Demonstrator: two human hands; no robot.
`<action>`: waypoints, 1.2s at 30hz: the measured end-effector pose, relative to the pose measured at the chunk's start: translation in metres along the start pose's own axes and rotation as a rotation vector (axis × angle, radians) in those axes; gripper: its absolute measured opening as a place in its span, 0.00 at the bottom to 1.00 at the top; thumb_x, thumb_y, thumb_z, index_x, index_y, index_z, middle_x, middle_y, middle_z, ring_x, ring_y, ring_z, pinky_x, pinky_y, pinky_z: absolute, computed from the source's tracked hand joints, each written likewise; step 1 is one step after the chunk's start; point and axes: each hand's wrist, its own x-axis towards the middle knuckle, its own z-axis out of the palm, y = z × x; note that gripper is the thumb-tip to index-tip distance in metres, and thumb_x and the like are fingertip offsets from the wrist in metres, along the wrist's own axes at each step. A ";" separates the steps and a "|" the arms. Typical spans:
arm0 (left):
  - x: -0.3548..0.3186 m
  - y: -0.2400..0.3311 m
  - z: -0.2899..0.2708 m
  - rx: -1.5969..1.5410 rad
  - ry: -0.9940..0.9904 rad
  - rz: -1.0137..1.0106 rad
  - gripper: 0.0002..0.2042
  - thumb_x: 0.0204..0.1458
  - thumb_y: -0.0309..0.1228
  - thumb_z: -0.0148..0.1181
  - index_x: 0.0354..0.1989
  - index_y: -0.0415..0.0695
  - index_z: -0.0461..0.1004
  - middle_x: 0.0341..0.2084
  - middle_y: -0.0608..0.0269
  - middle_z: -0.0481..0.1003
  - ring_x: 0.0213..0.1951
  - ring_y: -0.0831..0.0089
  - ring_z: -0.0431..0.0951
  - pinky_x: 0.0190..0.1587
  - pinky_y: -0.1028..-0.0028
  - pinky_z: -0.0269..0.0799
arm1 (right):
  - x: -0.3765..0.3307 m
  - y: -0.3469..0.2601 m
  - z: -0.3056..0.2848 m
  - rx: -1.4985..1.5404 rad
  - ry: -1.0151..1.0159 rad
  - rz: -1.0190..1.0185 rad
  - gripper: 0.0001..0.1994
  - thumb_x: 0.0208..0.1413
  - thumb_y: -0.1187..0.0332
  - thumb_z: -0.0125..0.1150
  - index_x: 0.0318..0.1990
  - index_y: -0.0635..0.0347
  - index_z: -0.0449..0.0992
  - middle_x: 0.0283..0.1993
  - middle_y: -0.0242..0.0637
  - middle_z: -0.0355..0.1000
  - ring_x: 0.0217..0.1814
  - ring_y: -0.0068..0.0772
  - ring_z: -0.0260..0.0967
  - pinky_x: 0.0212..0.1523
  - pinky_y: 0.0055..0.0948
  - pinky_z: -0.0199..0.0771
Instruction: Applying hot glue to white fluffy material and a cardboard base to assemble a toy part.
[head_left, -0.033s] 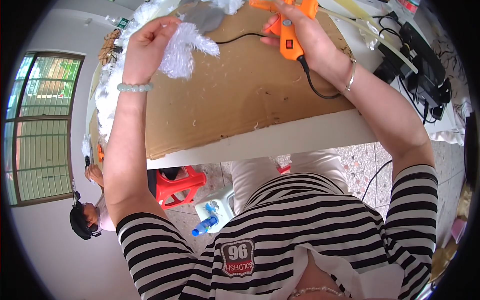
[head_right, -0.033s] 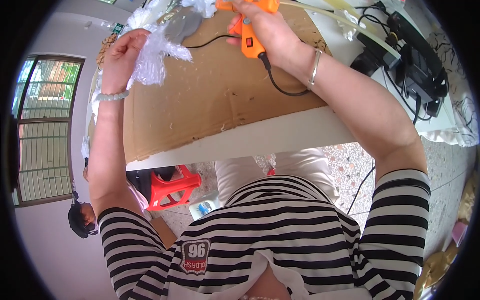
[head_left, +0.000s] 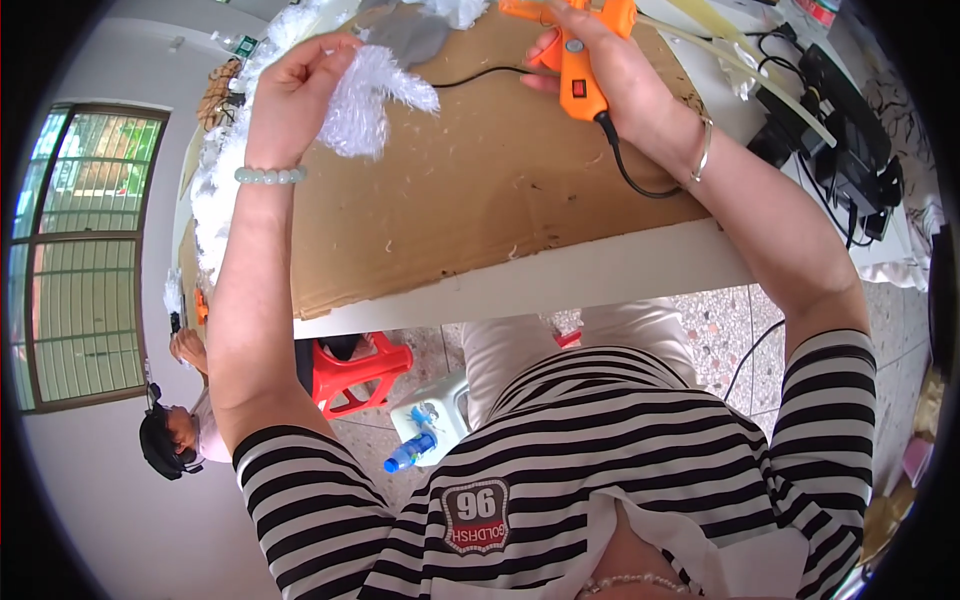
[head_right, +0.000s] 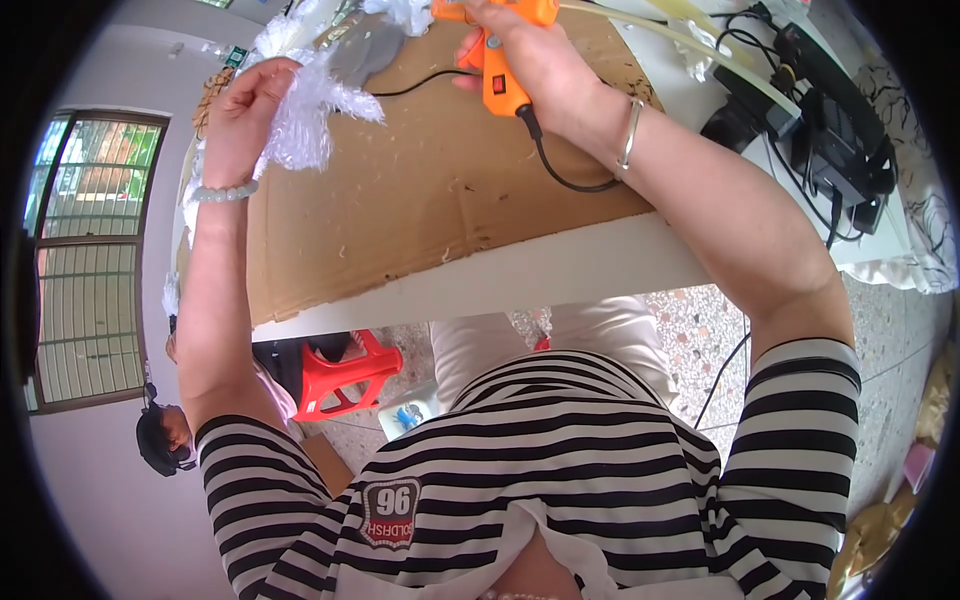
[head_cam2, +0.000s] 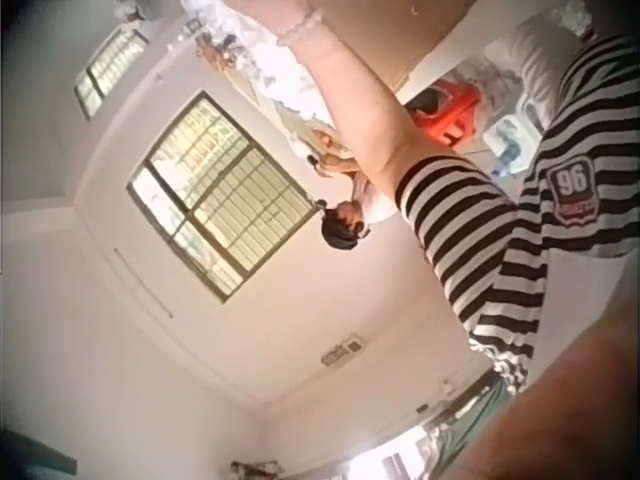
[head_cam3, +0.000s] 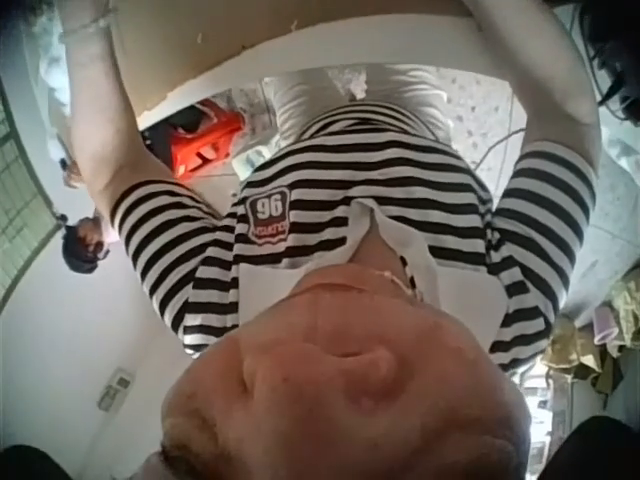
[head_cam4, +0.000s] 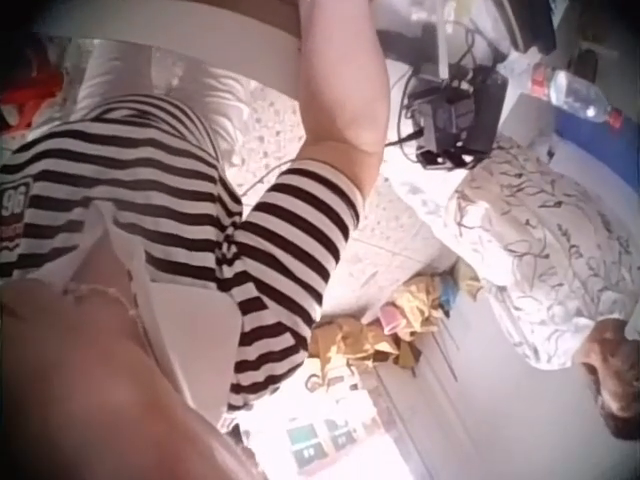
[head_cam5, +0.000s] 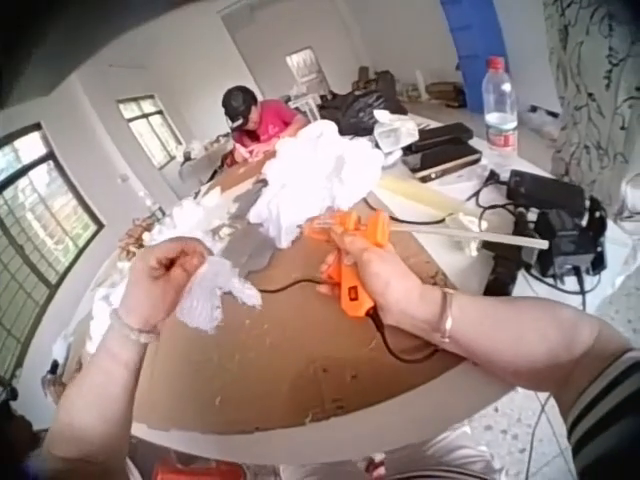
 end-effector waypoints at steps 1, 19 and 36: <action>-0.005 0.017 0.005 0.154 0.001 0.225 0.07 0.54 0.23 0.56 0.39 0.42 0.79 0.28 0.69 0.77 0.26 0.84 0.72 0.29 0.83 0.66 | 0.007 0.001 -0.007 0.090 -0.097 -0.013 0.14 0.60 0.56 0.54 0.38 0.59 0.70 0.26 0.34 0.69 0.28 0.31 0.71 0.32 0.33 0.79; -0.095 0.022 -0.010 0.618 -0.386 0.225 0.12 0.48 0.30 0.63 0.40 0.41 0.77 0.27 0.56 0.77 0.28 0.62 0.76 0.32 0.71 0.71 | -0.003 0.002 -0.003 -0.043 -0.027 -0.009 0.14 0.61 0.56 0.53 0.37 0.58 0.70 0.27 0.35 0.69 0.28 0.31 0.70 0.33 0.33 0.79; -0.081 -0.039 0.049 -0.013 -0.112 0.055 0.09 0.44 0.17 0.58 0.35 0.39 0.76 0.31 0.60 0.77 0.33 0.71 0.77 0.35 0.73 0.73 | -0.008 0.003 0.003 -0.097 -0.038 0.009 0.12 0.62 0.58 0.51 0.38 0.58 0.70 0.28 0.35 0.70 0.30 0.29 0.70 0.33 0.32 0.78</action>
